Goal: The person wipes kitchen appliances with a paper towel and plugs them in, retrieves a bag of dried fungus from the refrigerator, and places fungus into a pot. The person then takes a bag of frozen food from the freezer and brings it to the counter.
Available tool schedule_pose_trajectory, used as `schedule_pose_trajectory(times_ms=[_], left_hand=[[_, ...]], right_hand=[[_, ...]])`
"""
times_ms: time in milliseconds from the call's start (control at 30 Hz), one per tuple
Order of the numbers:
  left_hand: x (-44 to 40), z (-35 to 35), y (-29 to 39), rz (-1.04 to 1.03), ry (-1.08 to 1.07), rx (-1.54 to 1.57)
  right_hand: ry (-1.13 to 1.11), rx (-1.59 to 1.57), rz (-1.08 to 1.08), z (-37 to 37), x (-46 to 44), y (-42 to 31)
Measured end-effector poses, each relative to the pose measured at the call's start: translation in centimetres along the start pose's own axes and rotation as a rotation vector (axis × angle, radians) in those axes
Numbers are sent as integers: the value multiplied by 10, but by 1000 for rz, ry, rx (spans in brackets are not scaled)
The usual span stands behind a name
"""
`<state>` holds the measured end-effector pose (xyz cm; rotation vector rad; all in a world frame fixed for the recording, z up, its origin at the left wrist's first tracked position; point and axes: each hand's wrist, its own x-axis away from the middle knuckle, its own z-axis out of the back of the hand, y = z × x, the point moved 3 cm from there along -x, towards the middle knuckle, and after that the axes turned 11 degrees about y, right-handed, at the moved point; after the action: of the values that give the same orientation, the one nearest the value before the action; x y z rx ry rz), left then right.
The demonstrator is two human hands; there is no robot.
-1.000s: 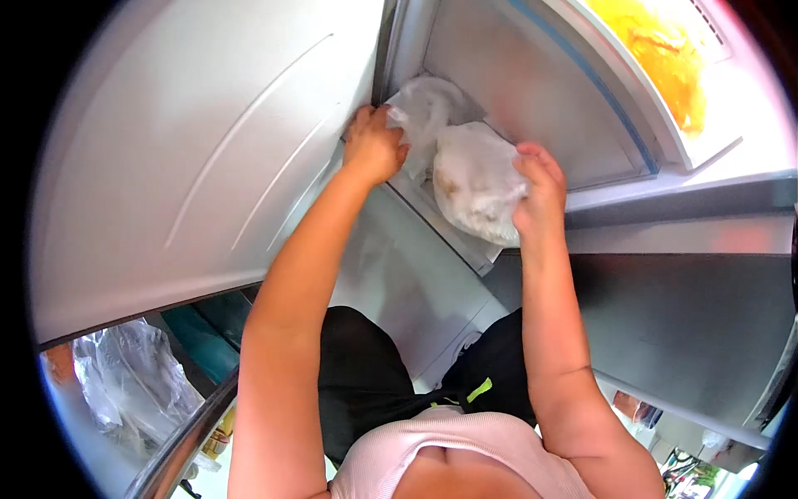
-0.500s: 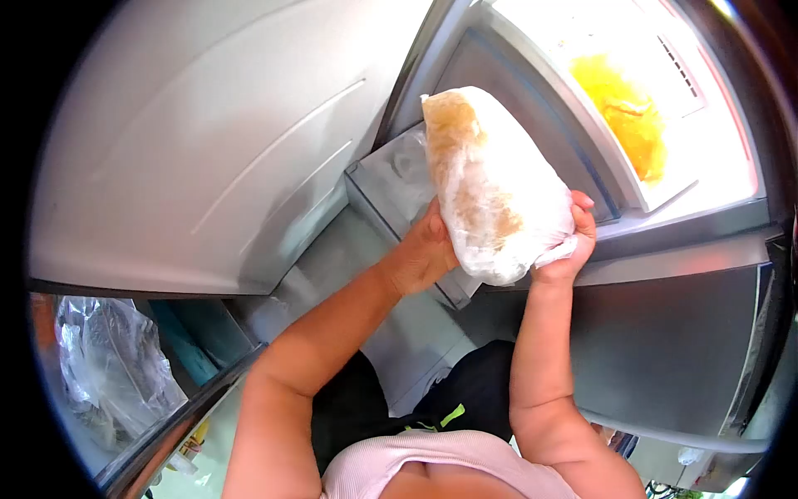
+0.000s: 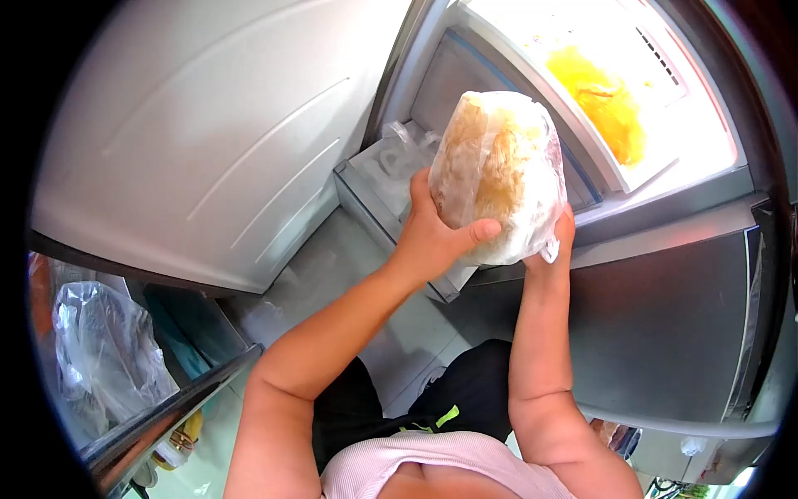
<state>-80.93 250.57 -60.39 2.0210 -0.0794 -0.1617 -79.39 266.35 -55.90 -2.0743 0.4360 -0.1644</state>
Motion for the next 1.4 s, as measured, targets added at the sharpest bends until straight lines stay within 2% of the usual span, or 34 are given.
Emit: schedule_pose_trajectory(times_ms=[167,333,400,433,467,533,567,600,667,700,767,833,900,933,967,1067,1200,1300,1400], left_hand=[[1,-4,2,5,-36,12],[0,-1,-11,43,-64,78],[-13,9,-30,92,-270,157],[-16,13,-34,130,-378,196],[-18,25,-36,130,-332,62],[-24,44,-28,117,-257,-211],[-27,55,-31,211,-199,-264],[-28,65,-34,299,-137,-319],[-17,90,-41,361,141,-339],[-9,98,-45,384,286,-346],[3,117,-78,447,250,-193],[2,142,-112,499,122,-160],[-11,173,-143,472,-128,-269],[-2,141,-109,898,184,-17],[-1,129,-101,831,178,-39],[1,114,-106,872,100,-82],[4,107,-106,678,245,-454],[10,99,-113,811,227,-393],[9,97,-114,720,304,-528]], right_hand=[[-11,-23,15,8,-2,0],[100,40,256,-7,8,-10],[99,-93,186,-6,1,-14],[62,-65,224,-11,3,-20],[29,-35,266,-18,6,-25],[49,221,582,-40,13,-32],[-21,269,651,-46,15,-34],[-44,255,634,-45,17,-35],[18,117,574,-37,24,-36],[-5,164,571,-29,32,-36],[-9,336,614,-15,58,-29],[-207,557,596,-8,86,-22],[-185,508,307,8,121,9],[-180,544,187,16,129,18],[-178,535,135,25,138,31],[-191,564,16,41,158,61],[-241,606,42,46,162,72],[-273,672,75,53,158,74],[-271,707,104,58,153,76]])
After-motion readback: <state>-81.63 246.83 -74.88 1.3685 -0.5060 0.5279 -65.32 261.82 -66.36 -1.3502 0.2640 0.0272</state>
